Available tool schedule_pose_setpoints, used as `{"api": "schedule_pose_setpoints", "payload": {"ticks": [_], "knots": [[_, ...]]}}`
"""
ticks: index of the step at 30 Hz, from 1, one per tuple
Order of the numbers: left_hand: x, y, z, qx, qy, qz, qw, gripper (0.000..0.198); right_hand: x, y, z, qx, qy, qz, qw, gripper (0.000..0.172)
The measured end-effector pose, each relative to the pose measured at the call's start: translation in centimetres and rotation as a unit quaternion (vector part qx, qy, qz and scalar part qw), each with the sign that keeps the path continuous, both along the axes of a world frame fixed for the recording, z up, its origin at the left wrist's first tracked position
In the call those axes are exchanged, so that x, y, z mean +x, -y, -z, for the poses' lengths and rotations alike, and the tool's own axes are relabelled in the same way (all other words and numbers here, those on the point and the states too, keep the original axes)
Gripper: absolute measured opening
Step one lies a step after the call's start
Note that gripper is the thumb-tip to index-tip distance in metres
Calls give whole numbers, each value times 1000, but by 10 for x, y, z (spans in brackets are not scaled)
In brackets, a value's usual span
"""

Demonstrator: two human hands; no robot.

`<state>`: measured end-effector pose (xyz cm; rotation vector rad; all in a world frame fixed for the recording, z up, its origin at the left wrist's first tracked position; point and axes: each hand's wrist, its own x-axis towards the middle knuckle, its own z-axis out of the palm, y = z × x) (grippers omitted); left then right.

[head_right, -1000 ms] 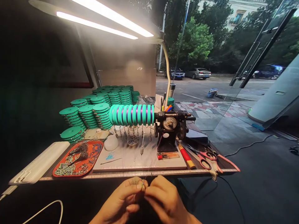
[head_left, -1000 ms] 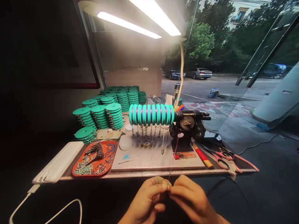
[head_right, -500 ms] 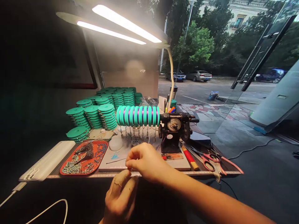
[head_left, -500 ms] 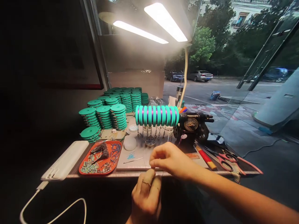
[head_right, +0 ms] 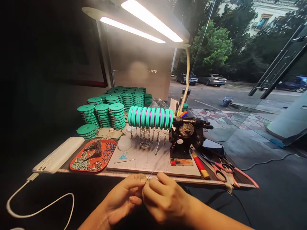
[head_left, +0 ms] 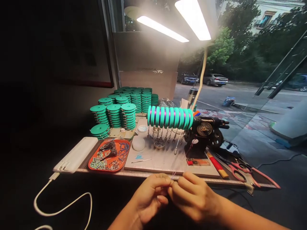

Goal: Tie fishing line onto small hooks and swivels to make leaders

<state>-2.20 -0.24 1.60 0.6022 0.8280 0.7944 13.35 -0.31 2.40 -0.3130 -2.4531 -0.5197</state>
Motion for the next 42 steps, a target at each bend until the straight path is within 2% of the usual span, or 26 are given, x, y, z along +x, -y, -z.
{"api": "schedule_pose_setpoints", "payload": {"ticks": [4, 5, 6, 7, 8, 9, 10, 11, 12, 13, 14, 15, 16, 17, 18, 19, 20, 21, 22, 23, 25, 31, 34, 38, 40, 42], "knots": [[1, 3, 3, 69, -50, -39, 996, 16, -9, 4, 1, -86, -11, -30, 996, 43], [0, 4, 5, 128, -94, -66, 985, 13, -10, 3, -3, -134, -29, -45, 989, 43], [-1, 5, 9, 219, -157, -98, 958, 10, -12, 0, -9, -200, -54, -53, 977, 42], [-3, 7, 14, 334, -235, -133, 903, 9, -15, -5, -16, -286, -84, -46, 954, 37], [-5, 8, 19, 459, -319, -166, 812, 12, -19, -12, -23, -377, -108, -28, 920, 31], [-6, 9, 24, 563, -388, -196, 703, 18, -24, -20, -30, -462, -125, 4, 878, 24], [-8, 9, 29, 636, -436, -220, 598, 23, -30, -30, -36, -531, -136, 37, 835, 18], [-9, 9, 31, 678, -460, -240, 520, 28, -36, -39, -41, -561, -133, 51, 816, 16], [-10, 9, 32, 703, -467, -248, 475, 30, -42, -47, -45, -577, -127, 56, 805, 15], [-11, 9, 31, 712, -462, -243, 469, 30, -46, -53, -46, -577, -117, 55, 806, 17], [-11, 9, 27, 702, -447, -228, 506, 28, -48, -55, -46, -570, -109, 53, 812, 18], [-11, 8, 22, 665, -420, -207, 582, 25, -48, -55, -45, -569, -110, 58, 813, 16], [-11, 7, 16, 589, -374, -183, 693, 21, -45, -52, -42, -551, -119, 62, 823, 13], [-10, 6, 9, 466, -311, -162, 813, 16, -40, -46, -38, -506, -129, 63, 851, 12], [-10, 4, 3, 312, -211, -141, 916, 13, -33, -39, -33, -433, -132, 57, 890, 13], [-9, 3, -1, 166, -110, -116, 973, 12, -27, -31, -29, -323, -122, 42, 937, 16], [-9, 1, -4, 78, -46, -97, 991, 12, -21, -24, -24, -206, -96, 25, 974, 20], [-9, -1, -5, 15, 7, -82, 997, 13, -16, -18, -20, -98, -67, 9, 993, 25], [-8, -2, -5, -15, 36, -72, 997, 14, -14, -13, -16, -20, -40, -3, 999, 30], [-8, -3, -4, -26, 51, -68, 996, 16, -13, -9, -14, 18, -26, -8, 999, 33], [-8, -4, -1, -59, 87, -65, 992, 20, -13, -7, -11, 37, -29, -13, 999, 35], [-9, -4, 1, -133, 142, -45, 980, 6, -7, -10, -9, 5, -15, -7, 1000, 30], [-8, -5, 1, -139, 161, -37, 976, 13, -5, -12, 0, 24, -8, -5, 1000, 26], [-6, -3, 4, -122, 150, -33, 981, 16, -6, -14, 10, 18, -32, -2, 999, 29], [-4, -1, 5, -101, 124, -33, 987, 12, -6, -12, 13, -45, -77, 12, 996, 33], [-2, 0, 5, -66, 86, -36, 994, 7, -6, -7, 19, -185, -133, 50, 972, 33]]}}
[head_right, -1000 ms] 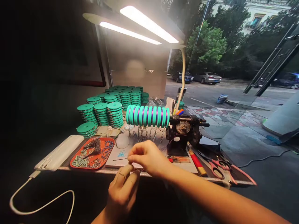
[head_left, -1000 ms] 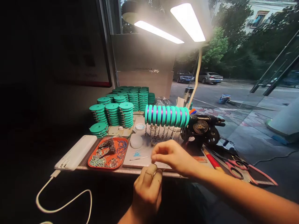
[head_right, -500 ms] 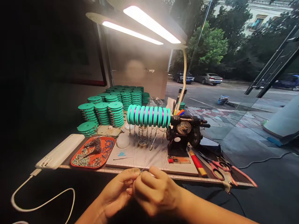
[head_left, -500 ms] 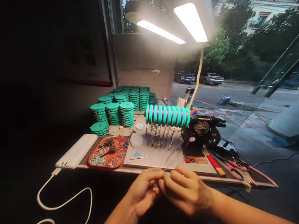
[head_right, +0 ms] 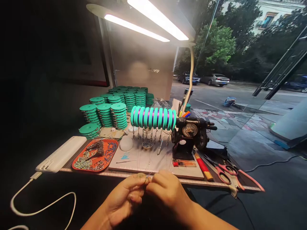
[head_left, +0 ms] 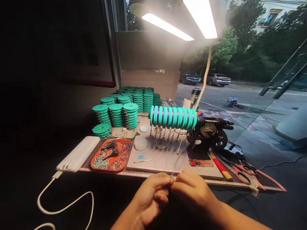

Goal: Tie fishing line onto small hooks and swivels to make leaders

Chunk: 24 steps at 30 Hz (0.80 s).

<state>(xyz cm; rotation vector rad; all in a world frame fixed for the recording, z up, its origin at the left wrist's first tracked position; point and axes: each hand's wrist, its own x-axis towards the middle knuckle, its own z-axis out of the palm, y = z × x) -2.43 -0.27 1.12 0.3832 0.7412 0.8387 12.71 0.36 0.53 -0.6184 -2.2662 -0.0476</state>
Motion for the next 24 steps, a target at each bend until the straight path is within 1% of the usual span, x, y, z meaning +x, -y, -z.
{"api": "schedule_pose_setpoints", "payload": {"ticks": [1, 2, 3, 4, 5, 6, 7, 8, 9, 10, 11, 12, 13, 14, 15, 16, 17, 18, 19, 20, 21, 22, 23, 24], "knots": [[1, 0, 0, 24, -24, -3, 999, 6, 0, 4, 3, -77, -22, 11, 997, 32], [1, 1, -1, 50, -49, -5, 998, 5, -1, 9, 7, -133, -29, 14, 991, 31], [1, 1, -1, 73, -67, -11, 995, 6, -2, 15, 9, -156, -22, 9, 987, 30], [1, 2, -1, 109, -96, -24, 989, 9, -3, 21, 10, -152, -1, 0, 988, 32], [0, 2, 0, 168, -146, -42, 974, 12, -4, 26, 9, -128, 17, -14, 992, 35], [-1, 3, 2, 250, -216, -62, 942, 14, -5, 29, 5, -112, 29, -33, 993, 36], [-2, 5, 5, 344, -300, -82, 886, 14, -7, 31, -2, -120, 30, -54, 991, 35], [-3, 7, 9, 443, -385, -105, 803, 14, -8, 29, -12, -161, 20, -72, 984, 31], [-4, 9, 15, 530, -457, -125, 703, 16, -11, 25, -23, -225, -4, -87, 970, 26], [-5, 11, 21, 591, -501, -147, 615, 20, -14, 18, -36, -302, -26, -87, 949, 19], [-5, 12, 28, 631, -522, -176, 546, 24, -18, 8, -47, -371, -52, -66, 925, 15], [-5, 14, 33, 649, -536, -203, 499, 27, -23, -4, -57, -411, -73, -33, 908, 14], [-5, 16, 37, 652, -545, -229, 475, 31, -29, -15, -64, -438, -78, -16, 895, 12], [-4, 17, 38, 644, -548, -246, 474, 33, -34, -26, -68, -448, -76, -10, 891, 12], [-4, 18, 37, 625, -546, -254, 497, 35, -39, -35, -69, -451, -67, -9, 890, 12], [-3, 18, 34, 603, -536, -244, 537, 34, -43, -41, -67, -447, -56, -13, 893, 13], [-3, 18, 29, 578, -515, -225, 591, 31, -44, -44, -64, -435, -48, -14, 899, 14], [-3, 17, 22, 548, -483, -194, 655, 27, -43, -43, -61, -421, -43, -11, 906, 12], [-4, 15, 15, 503, -437, -150, 730, 23, -39, -40, -56, -407, -45, -4, 912, 11], [-5, 12, 8, 433, -381, -130, 806, 17, -33, -34, -52, -375, -50, 4, 926, 10], [-6, 9, 2, 335, -312, -108, 882, 12, -25, -26, -48, -317, -50, 11, 947, 12], [-7, 5, -2, 241, -249, -71, 935, 9, -17, -19, -44, -238, -40, 12, 970, 14], [-8, 2, -5, 174, -203, -47, 963, 8, -10, -12, -39, -125, -13, 7, 992, 18], [-8, 0, -7, 125, -168, -19, 978, 10, -5, -6, -35, -13, 24, -4, 1000, 22]]}}
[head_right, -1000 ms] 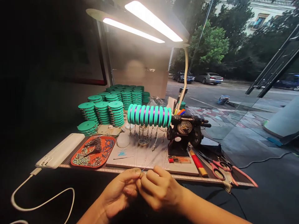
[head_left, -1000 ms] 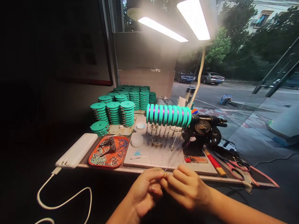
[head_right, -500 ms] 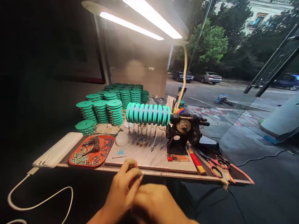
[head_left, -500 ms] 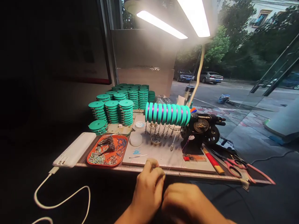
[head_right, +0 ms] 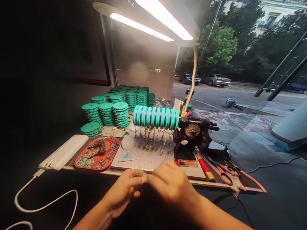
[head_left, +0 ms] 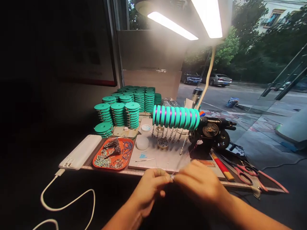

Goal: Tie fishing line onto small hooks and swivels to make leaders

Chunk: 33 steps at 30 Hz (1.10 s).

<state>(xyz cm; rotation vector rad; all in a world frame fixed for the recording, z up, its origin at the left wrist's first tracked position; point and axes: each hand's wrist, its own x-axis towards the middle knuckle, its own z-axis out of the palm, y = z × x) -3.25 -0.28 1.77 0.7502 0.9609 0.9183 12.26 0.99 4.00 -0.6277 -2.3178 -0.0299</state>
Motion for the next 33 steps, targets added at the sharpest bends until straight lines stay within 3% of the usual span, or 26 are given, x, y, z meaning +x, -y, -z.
{"api": "schedule_pose_setpoints", "payload": {"ticks": [2, 4, 6, 8, 10, 11, 13, 14, 16, 18, 20, 22, 23, 24, 26, 28, 30, 33], "knots": [[0, -3, 0, -39, 29, 31, 998, 14, 5, 7, 10, 169, 66, -27, 983, 28], [2, -2, 1, -53, 46, 41, 997, 19, 2, 11, 20, 217, 80, -41, 972, 30], [3, -1, 2, -42, 44, 35, 998, 19, -3, 14, 26, 205, 67, -42, 976, 33], [3, 1, 4, -10, 24, 14, 1000, 16, -7, 17, 27, 145, 49, -59, 986, 37], [1, 4, 7, 108, -68, -28, 991, 13, -9, 16, 21, 35, 7, -98, 995, 37], [0, 6, 10, 194, -137, -51, 970, 11, -9, 13, 15, -41, -23, -109, 993, 34], [-4, 10, 19, 361, -274, -94, 887, 17, -13, 1, 1, -227, -90, -84, 966, 23], [-5, 12, 24, 415, -319, -107, 845, 23, -16, -7, -6, -315, -114, -56, 940, 17], [-7, 14, 32, 458, -360, -131, 802, 31, -26, -23, -16, -426, -132, -20, 895, 13], [-7, 15, 32, 461, -363, -128, 800, 31, -34, -34, -19, -453, -121, -23, 883, 14], [-5, 13, 26, 425, -313, -109, 842, 24, -35, -34, -16, -455, -111, -28, 883, 13], [-3, 9, 15, 304, -189, -93, 929, 13, -27, -26, -11, -400, -116, -17, 909, 10], [-2, 6, 11, 202, -106, -83, 970, 9, -21, -21, -7, -323, -112, -12, 940, 11], [-2, 4, 7, 102, -29, -68, 992, 9, -15, -15, -4, -216, -94, -11, 972, 13], [-2, -1, 4, -22, 58, -29, 998, 12, -5, -5, 4, 30, -15, -22, 999, 21], [-2, -4, 4, -57, 87, 0, 995, 15, -1, 1, 12, 178, 60, -36, 982, 30], [-1, -4, 5, -69, 107, 15, 992, 18, -4, 6, 20, 219, 82, -42, 971, 34], [0, -2, 4, -50, 98, 14, 994, 17, -8, 12, 26, 194, 82, -46, 977, 36]]}}
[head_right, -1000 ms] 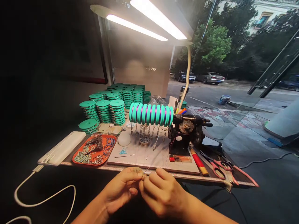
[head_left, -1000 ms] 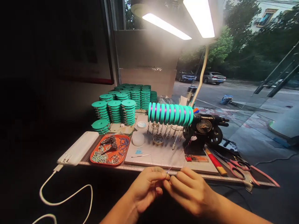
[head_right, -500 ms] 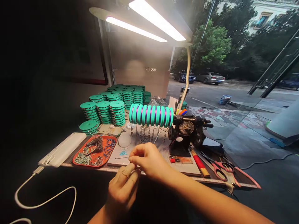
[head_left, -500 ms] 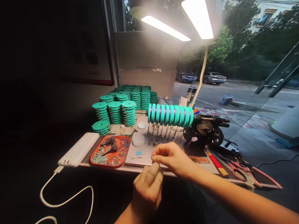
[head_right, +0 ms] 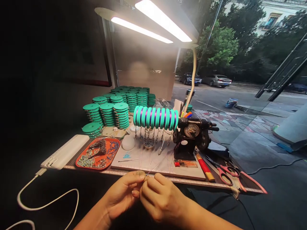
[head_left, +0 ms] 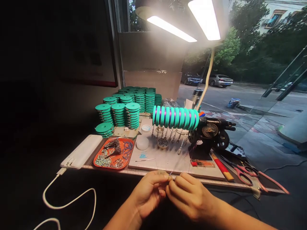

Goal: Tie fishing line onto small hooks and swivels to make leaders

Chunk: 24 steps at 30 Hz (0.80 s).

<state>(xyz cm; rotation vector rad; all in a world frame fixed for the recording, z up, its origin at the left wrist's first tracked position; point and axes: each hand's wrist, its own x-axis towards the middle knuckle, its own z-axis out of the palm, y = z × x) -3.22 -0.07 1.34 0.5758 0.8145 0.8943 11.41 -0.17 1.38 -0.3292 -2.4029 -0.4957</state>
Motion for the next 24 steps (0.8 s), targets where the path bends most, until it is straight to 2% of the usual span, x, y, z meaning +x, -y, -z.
{"api": "schedule_pose_setpoints", "payload": {"ticks": [2, 4, 5, 7, 8, 9, 10, 11, 13, 14, 15, 16, 17, 18, 19, 20, 21, 22, 24], "knots": [[0, 3, 0, 31, -28, -25, 999, 14, -1, 3, -2, -83, -14, -24, 996, 36], [-2, 6, 4, 150, -125, -80, 977, 10, -2, 0, -11, -219, -54, -54, 973, 31], [-4, 8, 7, 237, -194, -109, 946, 9, -3, -4, -18, -309, -84, -53, 946, 27], [-7, 12, 17, 402, -337, -153, 838, 18, -9, -17, -30, -478, -144, -14, 866, 19], [-8, 13, 22, 450, -386, -165, 788, 24, -14, -25, -36, -541, -162, 11, 825, 16], [-9, 14, 27, 475, -418, -172, 755, 29, -19, -33, -40, -580, -173, 25, 795, 15], [-10, 15, 29, 489, -437, -170, 736, 32, -24, -40, -42, -602, -175, 29, 779, 15], [-11, 16, 30, 497, -444, -160, 728, 32, -29, -45, -42, -608, -166, 26, 776, 16], [-10, 16, 25, 495, -430, -124, 745, 29, -33, -49, -41, -605, -150, 22, 781, 17], [-9, 15, 20, 474, -408, -114, 772, 25, -32, -47, -39, -606, -149, 25, 781, 15], [-8, 13, 15, 429, -373, -105, 816, 20, -28, -43, -37, -592, -153, 29, 791, 12], [-7, 11, 9, 352, -320, -102, 873, 15, -22, -38, -35, -550, -161, 34, 819, 10], [-6, 8, 5, 258, -253, -88, 928, 10, -16, -32, -32, -477, -165, 36, 863, 10], [-5, 5, 2, 162, -182, -62, 968, 7, -9, -27, -29, -375, -153, 35, 914, 12], [-5, 2, 0, 102, -136, -38, 985, 8, -2, -21, -26, -256, -125, 29, 958, 16], [-6, -1, 0, 60, -101, -14, 993, 11, 3, -17, -22, -140, -86, 20, 986, 21], [-6, -3, 0, 42, -83, 5, 996, 14, 6, -13, -18, -49, -46, 11, 998, 26], [-6, -5, 1, 40, -77, 16, 996, 17, 7, -10, -13, 2, -19, 6, 1000, 29], [-5, -5, 3, 42, -69, 29, 996, 21, 4, -6, -4, 36, -5, 8, 999, 31]]}}
